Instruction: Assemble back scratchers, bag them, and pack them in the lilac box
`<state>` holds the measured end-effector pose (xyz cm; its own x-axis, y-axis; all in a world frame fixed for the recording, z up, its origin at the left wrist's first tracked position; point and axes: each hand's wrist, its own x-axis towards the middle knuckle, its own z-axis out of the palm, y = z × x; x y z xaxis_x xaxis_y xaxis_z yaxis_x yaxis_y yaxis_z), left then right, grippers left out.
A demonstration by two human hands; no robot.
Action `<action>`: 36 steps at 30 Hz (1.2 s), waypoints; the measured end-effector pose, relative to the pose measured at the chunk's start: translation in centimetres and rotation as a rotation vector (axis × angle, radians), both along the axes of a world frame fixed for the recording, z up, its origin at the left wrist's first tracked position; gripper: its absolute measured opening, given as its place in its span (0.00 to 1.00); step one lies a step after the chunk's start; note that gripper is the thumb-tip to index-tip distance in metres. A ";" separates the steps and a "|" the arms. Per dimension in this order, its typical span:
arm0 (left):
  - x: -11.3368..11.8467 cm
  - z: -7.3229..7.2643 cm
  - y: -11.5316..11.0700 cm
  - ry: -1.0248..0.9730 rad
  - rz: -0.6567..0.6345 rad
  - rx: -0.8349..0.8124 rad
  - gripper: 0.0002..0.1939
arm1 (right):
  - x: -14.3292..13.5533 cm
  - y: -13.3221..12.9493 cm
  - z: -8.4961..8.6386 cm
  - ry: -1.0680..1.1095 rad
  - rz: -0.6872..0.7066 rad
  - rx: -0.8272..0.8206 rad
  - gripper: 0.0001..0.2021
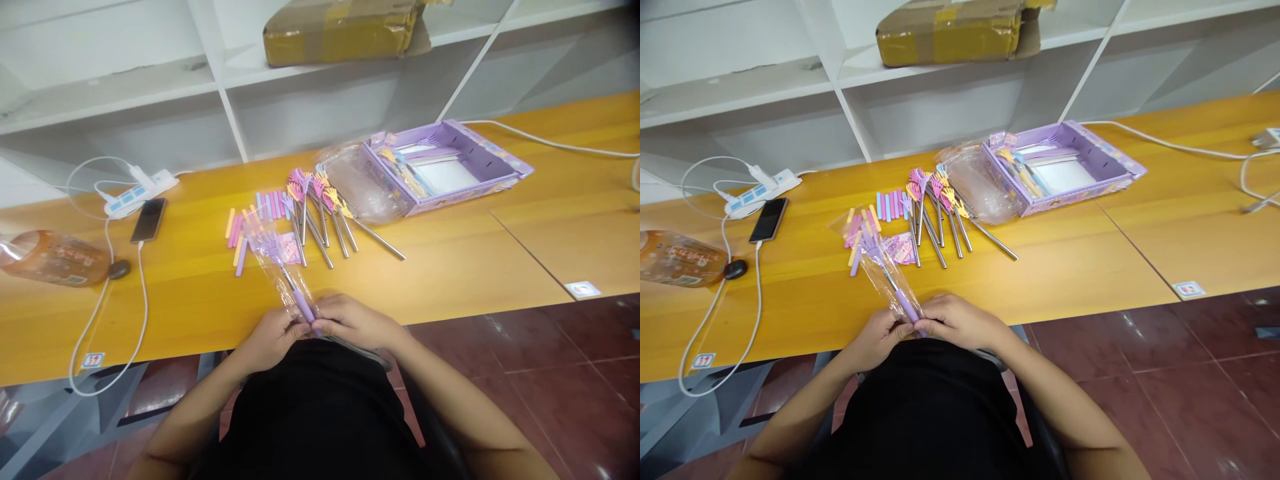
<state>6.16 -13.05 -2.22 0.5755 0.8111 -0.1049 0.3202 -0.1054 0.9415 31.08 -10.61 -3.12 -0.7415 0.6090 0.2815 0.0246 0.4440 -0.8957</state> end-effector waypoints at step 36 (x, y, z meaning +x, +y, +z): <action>-2.8 -1.6 1.9 -0.114 0.535 0.036 0.14 | -3.2 2.7 4.6 -0.589 -0.366 0.070 0.18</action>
<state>3.40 -11.18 -3.78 0.0875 0.9956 -0.0331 0.2340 0.0117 0.9722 27.86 -7.91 1.44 -0.5330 0.8442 -0.0570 0.6569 0.3705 -0.6567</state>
